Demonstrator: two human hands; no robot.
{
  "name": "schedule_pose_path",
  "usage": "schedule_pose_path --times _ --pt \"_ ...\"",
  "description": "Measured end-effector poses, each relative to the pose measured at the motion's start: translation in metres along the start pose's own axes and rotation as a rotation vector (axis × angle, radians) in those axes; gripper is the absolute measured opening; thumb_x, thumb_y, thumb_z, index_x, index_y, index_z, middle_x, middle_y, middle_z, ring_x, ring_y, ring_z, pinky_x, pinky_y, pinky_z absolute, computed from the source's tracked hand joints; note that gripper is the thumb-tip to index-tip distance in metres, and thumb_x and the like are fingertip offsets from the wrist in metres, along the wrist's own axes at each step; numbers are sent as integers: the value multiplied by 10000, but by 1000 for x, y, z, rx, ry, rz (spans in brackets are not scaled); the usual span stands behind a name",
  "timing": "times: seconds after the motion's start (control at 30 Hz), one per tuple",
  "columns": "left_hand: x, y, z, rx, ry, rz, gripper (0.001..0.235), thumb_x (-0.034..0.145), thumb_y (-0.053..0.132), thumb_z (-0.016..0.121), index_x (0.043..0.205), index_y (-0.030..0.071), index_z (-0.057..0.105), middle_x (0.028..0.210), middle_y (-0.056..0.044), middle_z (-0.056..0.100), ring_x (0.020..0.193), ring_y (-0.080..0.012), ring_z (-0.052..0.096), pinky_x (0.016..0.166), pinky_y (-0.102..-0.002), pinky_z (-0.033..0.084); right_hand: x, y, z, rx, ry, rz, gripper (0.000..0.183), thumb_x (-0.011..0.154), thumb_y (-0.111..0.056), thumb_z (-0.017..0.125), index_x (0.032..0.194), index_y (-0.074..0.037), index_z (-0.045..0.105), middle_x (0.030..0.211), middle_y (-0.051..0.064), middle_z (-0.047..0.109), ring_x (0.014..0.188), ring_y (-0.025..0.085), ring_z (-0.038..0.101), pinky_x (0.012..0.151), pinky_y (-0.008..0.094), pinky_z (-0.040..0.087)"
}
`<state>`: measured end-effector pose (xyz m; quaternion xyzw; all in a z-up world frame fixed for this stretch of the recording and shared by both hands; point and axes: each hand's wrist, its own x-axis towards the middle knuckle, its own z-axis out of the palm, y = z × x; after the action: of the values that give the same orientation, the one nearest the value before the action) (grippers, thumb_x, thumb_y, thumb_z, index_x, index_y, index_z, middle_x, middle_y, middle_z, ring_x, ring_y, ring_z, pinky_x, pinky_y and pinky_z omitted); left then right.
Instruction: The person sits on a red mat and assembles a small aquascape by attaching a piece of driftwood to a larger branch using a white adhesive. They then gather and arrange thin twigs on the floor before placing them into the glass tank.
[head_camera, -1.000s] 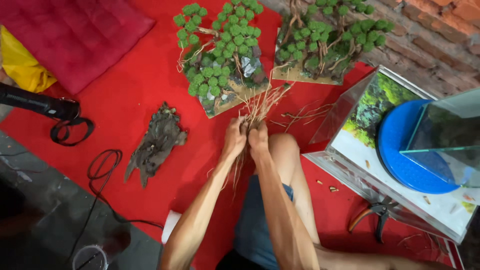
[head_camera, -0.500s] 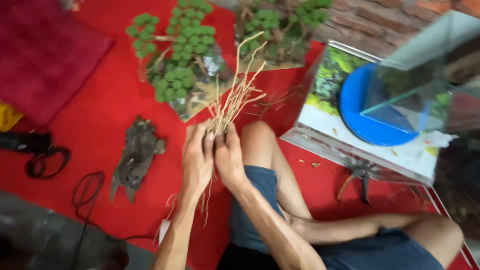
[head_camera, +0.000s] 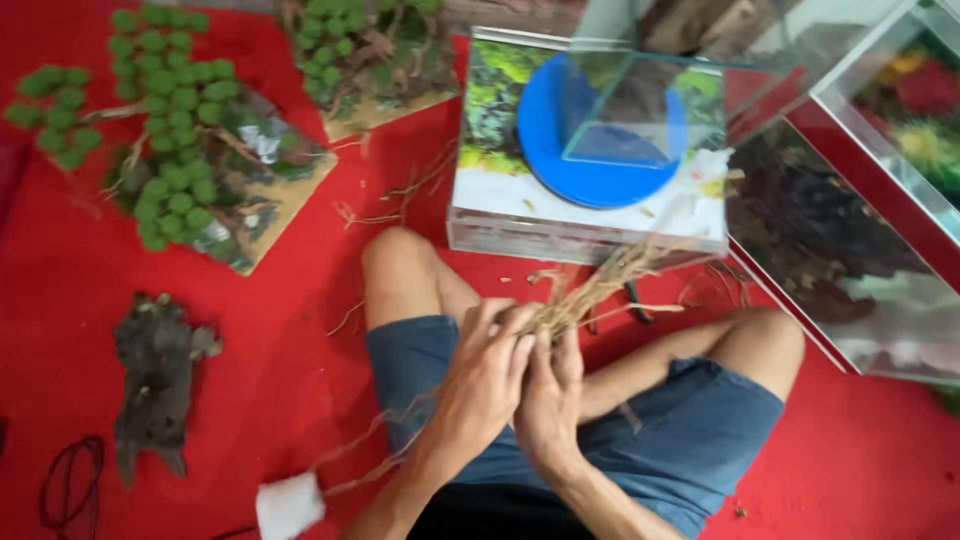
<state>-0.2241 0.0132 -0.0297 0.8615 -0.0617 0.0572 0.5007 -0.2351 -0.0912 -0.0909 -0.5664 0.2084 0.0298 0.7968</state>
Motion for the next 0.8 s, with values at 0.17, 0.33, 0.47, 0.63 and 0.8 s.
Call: schedule_pose_path --times 0.17,0.33,0.47,0.63,0.8 --pt "28 -21 85 58 -319 21 375 1048 127 512 1413 93 592 1261 -131 543 1113 -359 558 999 -501 485 34 10 -58 -172 243 -93 236 1069 -145 509 1248 -61 637 1189 130 745 1088 203 692 1032 336 523" --pt "61 -81 163 61 -482 44 221 1046 180 568 1234 154 682 1198 -98 588 1131 -424 627 1070 -568 491 100 73 -92 209 483 28 299 1071 -45 553 1349 -45 663 1272 199 729 1109 257 722 1006 460 590" --pt "100 -106 180 54 -656 13 335 997 135 593 1299 34 698 1160 -309 654 1160 -574 622 1028 -644 484 157 106 -107 385 476 19 272 977 37 610 1237 7 683 1108 196 714 960 268 702 881 488 596" --pt "135 -134 197 -45 -807 -135 404 1057 214 549 1374 -3 674 1268 -418 638 1286 -629 561 1094 -688 434 193 114 -99 403 496 35 243 953 46 619 1186 14 678 995 171 704 855 260 697 760 471 594" --pt "148 -152 190 88 -965 -227 619 1050 501 579 1491 67 567 1482 -381 551 1416 -554 508 1166 -654 419 195 108 -96 342 482 146 216 924 39 635 1129 -27 656 862 196 715 728 318 741 586 490 601"
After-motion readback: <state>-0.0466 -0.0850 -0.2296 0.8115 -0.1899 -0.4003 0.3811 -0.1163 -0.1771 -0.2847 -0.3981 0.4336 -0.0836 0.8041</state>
